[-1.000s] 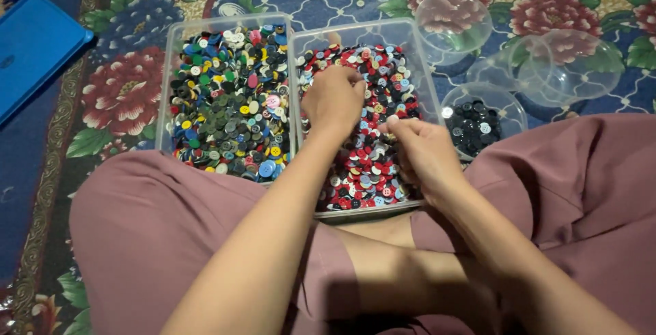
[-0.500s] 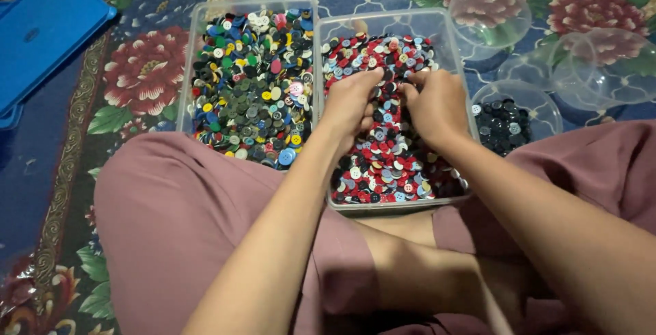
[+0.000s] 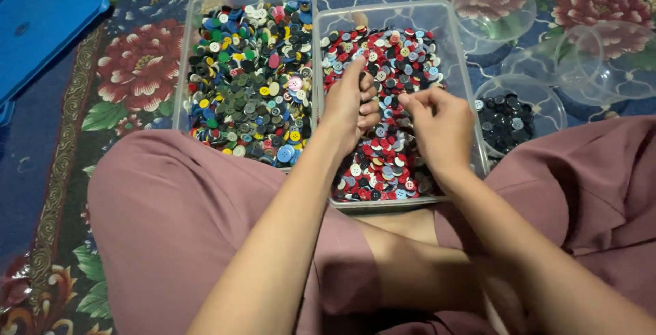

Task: Sorting various colored buttons from a large container into smaller containers

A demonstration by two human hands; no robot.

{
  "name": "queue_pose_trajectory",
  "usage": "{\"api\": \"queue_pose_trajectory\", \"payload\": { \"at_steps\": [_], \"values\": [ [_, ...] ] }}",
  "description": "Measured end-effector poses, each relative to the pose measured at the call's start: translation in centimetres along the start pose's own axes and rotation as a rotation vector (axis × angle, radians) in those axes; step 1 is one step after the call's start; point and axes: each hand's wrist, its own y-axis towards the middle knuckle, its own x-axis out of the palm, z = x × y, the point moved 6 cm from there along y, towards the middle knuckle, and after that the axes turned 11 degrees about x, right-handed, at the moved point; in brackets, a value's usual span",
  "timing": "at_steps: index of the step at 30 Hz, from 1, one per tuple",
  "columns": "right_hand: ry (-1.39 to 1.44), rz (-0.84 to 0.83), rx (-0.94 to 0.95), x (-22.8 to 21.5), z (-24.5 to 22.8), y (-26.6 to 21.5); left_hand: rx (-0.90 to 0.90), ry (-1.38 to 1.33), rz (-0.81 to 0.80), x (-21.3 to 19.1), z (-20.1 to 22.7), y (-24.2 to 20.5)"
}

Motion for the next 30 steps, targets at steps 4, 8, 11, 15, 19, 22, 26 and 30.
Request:
{"api": "queue_pose_trajectory", "payload": {
  "at_steps": [4,8,11,15,19,22,26,30],
  "values": [
    [0.173,-0.043,0.156,-1.3,-0.2,-1.6,0.018,0.047,-0.015,0.1,-0.6,0.7],
    [0.953,-0.558,0.639,0.8,0.9,-2.6,0.049,0.119,-0.108,1.2,-1.8,2.5],
    [1.085,-0.698,0.585,0.6,-0.9,-3.4,0.175,0.589,-0.135,0.9,-4.9,7.0],
    [1.083,-0.682,0.554,0.4,-0.5,-3.2,0.332,1.487,-0.231,4.3,-1.8,5.9],
    [1.053,-0.61,0.565,0.2,0.4,-3.6,0.442,1.673,-0.324,6.0,-2.5,8.0],
    [0.996,-0.537,0.589,0.0,0.8,-3.3,0.456,1.688,-0.379,6.7,-3.4,9.1],
    [0.953,-0.486,0.628,-0.2,0.8,-3.6,0.528,1.793,-0.369,6.9,-4.6,9.8],
    [0.946,-0.433,0.637,-0.6,0.9,-3.4,0.445,1.739,-0.337,6.1,-4.8,9.7]
  ]
}}
